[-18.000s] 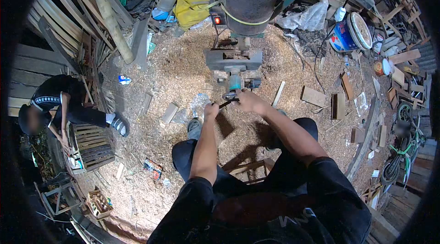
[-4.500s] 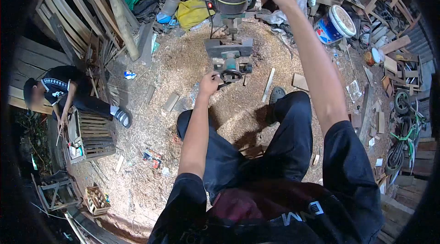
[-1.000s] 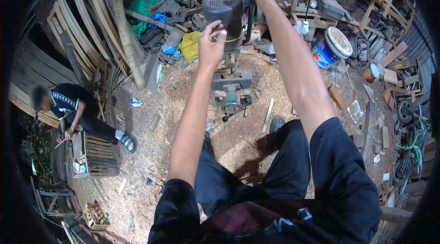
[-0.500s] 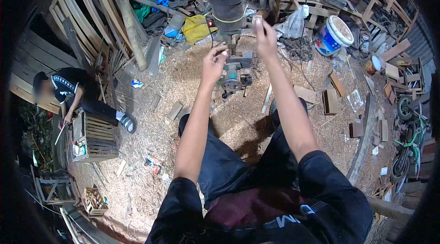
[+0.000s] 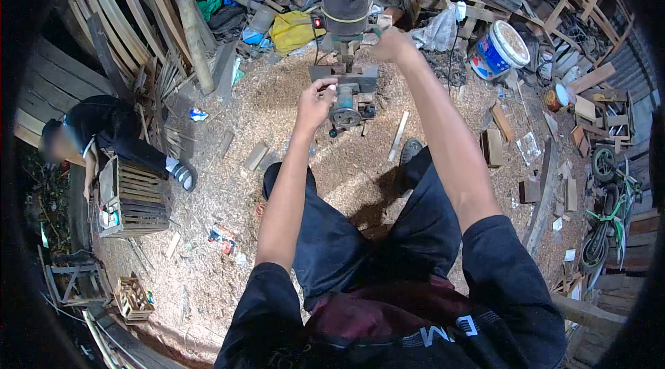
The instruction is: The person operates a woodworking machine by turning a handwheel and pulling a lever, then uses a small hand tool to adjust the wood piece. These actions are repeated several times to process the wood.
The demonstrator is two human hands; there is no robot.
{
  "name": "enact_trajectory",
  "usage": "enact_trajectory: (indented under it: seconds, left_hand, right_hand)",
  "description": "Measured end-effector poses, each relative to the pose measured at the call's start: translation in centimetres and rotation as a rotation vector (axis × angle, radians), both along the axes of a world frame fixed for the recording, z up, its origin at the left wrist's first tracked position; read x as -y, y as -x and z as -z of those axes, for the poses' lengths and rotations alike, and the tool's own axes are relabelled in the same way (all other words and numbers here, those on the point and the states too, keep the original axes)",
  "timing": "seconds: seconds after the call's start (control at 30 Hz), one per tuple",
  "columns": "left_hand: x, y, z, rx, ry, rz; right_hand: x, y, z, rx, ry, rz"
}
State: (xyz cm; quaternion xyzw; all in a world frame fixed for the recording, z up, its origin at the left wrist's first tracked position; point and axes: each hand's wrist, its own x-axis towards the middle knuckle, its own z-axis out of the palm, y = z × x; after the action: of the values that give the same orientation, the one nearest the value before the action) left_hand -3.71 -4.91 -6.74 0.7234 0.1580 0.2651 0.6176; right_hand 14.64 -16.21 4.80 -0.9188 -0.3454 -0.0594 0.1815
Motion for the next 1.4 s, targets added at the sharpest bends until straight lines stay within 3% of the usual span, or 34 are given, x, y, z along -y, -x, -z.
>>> enact_trajectory:
  seconds: [0.07,0.27,0.47,0.6,0.93,1.17,1.4]
  left_hand:
    - [-0.4,0.0,1.2,-0.016,-0.031,0.008]
    - [-0.6,0.6,2.8,-0.043,-0.056,0.011]
    - [-1.1,1.5,2.5,-0.099,-0.085,-0.025]
    - [-1.6,1.2,2.1,-0.089,0.001,-0.022]
    - [-1.5,-1.0,5.2,-0.037,0.029,0.02]
    - [-0.4,-1.2,4.7,-0.086,0.048,0.007]
    - [-0.6,-1.8,6.4,-0.037,0.076,0.021]
  right_hand:
    - [0.1,-0.4,-2.3,-0.292,0.273,-0.137]
    - [0.9,1.6,-0.8,-0.223,0.178,0.039]
    - [1.7,3.2,-0.5,-0.191,0.168,0.028]
    - [1.8,2.7,2.5,-0.151,0.079,0.048]
    - [2.4,4.0,5.7,-0.064,-0.056,0.087]
    - [3.1,5.0,9.4,-0.052,-0.055,0.083]
    - [3.5,6.0,11.6,-0.196,-0.133,0.122]
